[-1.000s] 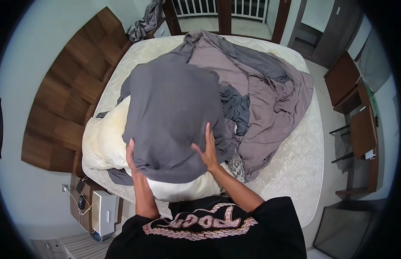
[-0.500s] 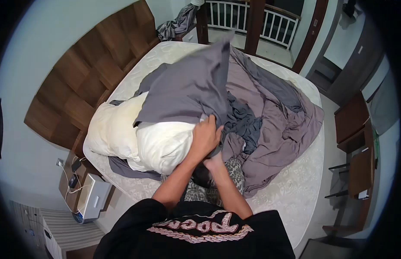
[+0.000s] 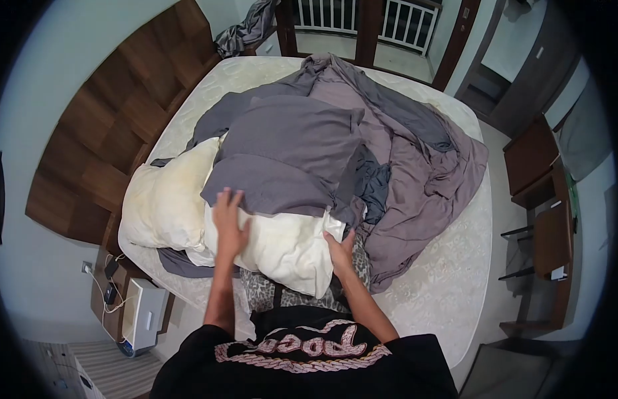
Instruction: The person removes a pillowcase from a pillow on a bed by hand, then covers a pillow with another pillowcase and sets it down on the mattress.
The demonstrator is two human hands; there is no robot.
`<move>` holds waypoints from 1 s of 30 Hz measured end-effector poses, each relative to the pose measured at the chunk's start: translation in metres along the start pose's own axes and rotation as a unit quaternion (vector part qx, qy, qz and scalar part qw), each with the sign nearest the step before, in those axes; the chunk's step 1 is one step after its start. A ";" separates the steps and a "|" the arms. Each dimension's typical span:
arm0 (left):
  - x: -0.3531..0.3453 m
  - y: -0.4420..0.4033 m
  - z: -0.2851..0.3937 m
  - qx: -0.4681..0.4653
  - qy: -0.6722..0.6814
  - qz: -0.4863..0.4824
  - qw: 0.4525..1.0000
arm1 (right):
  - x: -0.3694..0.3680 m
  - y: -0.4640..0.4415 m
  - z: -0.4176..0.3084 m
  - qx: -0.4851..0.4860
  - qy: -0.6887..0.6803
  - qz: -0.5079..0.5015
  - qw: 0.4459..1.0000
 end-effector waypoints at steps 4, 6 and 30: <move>-0.004 -0.014 -0.066 -0.008 0.007 0.083 0.996 | -0.026 -0.004 -0.049 0.284 0.400 0.082 0.867; -0.001 -0.016 -0.064 -0.004 0.034 0.054 0.998 | -0.038 -0.006 -0.066 0.339 0.457 0.078 0.819; 0.001 0.063 -0.070 -0.044 0.008 0.034 0.998 | 0.061 0.030 -0.099 0.463 0.385 0.030 0.798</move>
Point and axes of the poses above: each hand's wrist, its own y-axis away from the middle knuckle, its own x-axis out of the back of the hand, z = x × y, the point moved 3 cm from there along -y, towards the middle knuckle, and after that the axes turned 12 degrees about -z, right-handed, at the moved point
